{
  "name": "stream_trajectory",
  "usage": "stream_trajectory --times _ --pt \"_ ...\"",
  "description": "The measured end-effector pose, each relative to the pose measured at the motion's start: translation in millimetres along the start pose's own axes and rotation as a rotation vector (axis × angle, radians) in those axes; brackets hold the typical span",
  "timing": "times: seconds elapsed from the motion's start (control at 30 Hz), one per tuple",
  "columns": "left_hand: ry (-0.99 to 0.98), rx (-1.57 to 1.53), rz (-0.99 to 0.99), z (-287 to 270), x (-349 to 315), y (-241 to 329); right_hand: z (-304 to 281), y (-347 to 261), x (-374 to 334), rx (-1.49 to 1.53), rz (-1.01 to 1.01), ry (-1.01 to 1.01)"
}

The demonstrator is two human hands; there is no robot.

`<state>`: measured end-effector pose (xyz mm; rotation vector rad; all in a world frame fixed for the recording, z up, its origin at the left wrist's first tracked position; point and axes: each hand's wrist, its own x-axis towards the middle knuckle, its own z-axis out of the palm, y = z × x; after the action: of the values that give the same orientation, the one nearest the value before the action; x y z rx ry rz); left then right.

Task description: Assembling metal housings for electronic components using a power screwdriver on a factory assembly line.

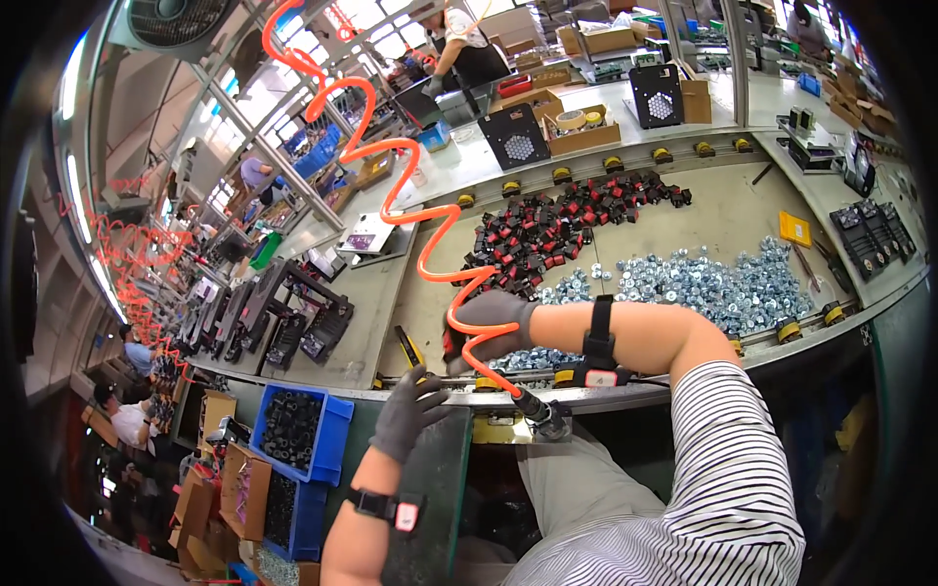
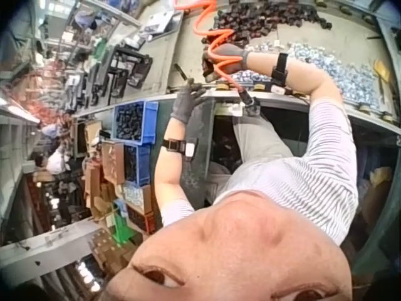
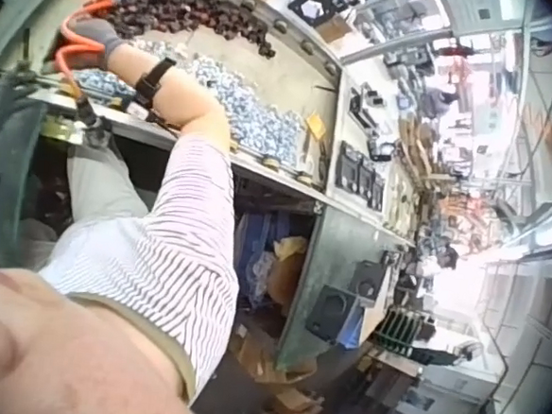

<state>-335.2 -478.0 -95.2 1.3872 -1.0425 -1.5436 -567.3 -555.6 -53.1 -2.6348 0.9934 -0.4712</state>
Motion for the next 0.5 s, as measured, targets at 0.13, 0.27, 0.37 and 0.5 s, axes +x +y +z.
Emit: stream_trajectory --times 0.13,0.27,0.37,0.5 --pt "-0.353 -0.551 -0.007 53 22 -5 5 -22 -14 0.125 -0.103 -0.109" --pt "-0.150 -0.200 -0.003 63 16 -15 13 -15 -29 0.155 -0.058 -0.089" --pt "0.026 0.264 0.137 48 2 -21 11 20 -52 -0.080 0.069 -0.113" --pt "0.438 1.131 0.601 -2 -29 -33 -15 107 -133 -0.169 0.664 -0.033"
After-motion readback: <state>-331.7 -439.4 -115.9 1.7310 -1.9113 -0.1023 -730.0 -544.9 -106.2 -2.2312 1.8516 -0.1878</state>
